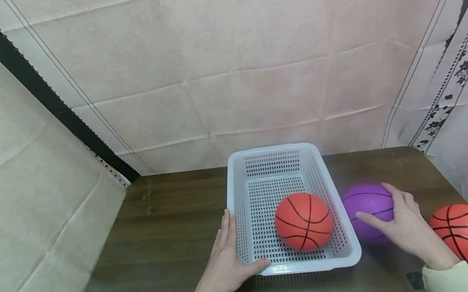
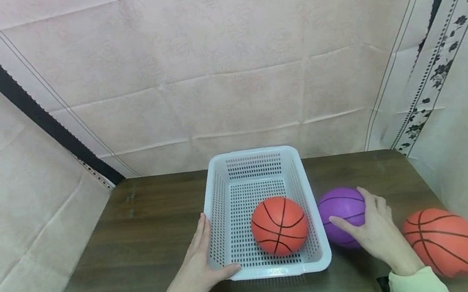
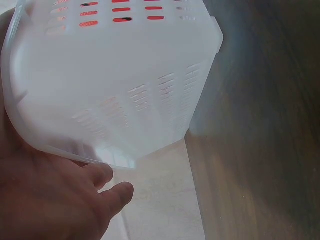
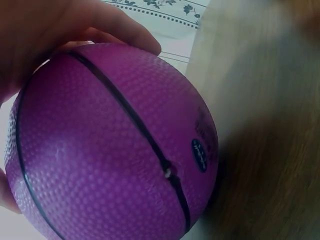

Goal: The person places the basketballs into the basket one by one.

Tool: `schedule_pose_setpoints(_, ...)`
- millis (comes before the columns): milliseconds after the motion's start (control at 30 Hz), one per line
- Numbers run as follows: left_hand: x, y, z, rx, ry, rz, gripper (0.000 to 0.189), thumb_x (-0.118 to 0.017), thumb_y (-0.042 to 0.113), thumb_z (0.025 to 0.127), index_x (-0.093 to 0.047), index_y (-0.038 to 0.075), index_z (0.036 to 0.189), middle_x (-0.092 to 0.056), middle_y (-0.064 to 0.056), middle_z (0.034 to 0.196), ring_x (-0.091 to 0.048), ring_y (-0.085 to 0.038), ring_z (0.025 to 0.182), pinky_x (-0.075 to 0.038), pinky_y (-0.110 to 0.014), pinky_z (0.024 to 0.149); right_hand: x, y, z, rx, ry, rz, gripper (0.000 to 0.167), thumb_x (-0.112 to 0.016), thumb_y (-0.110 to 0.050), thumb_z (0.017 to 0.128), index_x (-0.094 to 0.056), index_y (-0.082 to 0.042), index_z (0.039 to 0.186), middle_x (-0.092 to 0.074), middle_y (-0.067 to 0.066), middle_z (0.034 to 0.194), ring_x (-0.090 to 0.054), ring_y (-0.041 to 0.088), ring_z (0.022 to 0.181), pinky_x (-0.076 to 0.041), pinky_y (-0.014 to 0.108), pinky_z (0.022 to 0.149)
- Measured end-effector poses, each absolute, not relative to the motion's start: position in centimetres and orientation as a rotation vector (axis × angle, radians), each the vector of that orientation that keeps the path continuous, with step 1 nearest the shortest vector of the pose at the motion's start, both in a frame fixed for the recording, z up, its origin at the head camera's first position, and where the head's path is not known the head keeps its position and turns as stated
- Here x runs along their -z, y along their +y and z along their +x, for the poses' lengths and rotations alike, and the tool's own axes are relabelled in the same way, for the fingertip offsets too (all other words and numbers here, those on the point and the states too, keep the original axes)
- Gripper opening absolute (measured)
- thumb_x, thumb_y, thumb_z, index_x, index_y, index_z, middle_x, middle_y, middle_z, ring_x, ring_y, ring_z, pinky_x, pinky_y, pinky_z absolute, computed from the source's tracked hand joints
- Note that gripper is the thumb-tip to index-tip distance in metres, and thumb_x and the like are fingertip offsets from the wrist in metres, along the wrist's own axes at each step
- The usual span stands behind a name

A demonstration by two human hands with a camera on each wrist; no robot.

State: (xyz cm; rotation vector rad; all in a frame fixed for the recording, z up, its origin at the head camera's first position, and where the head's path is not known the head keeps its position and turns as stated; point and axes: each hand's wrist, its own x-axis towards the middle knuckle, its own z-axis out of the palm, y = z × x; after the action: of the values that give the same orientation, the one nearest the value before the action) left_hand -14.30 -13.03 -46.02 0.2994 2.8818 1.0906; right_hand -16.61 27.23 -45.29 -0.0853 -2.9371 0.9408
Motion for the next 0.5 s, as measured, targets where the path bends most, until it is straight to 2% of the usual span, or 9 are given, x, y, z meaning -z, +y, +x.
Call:
schedule_pose_setpoints(267, 46.0, -13.0, -14.3, -1.067, 2.889, 0.294, 0.135, -0.064, 0.085, 0.061, 0.004, 0.018, 0.157, 0.009, 0.006, 0.162, -0.007, -0.029, 0.147, -0.02, -0.059, 0.111, 43.4, 27.5, -16.9, -0.944, -2.844, -0.121, 0.109, -0.066, -0.059, 0.084, -0.007, 0.001, 0.154, -0.019, 0.044, 0.139, -0.023, 0.061, 0.122, -0.032, 0.076, 0.082)
schedule_pose_setpoints(500, 46.0, -13.0, -14.3, -1.068, 2.886, 0.284, 0.135, -0.064, 0.085, 0.06, 0.003, 0.018, 0.157, 0.01, 0.008, 0.162, -0.008, -0.03, 0.147, -0.021, -0.059, 0.111, 40.1, 27.9, -18.2, -0.906, -2.736, -0.087, 0.105, -0.069, -0.055, 0.083, -0.011, -0.004, 0.154, -0.02, 0.039, 0.14, -0.022, 0.056, 0.122, -0.034, 0.073, 0.078)
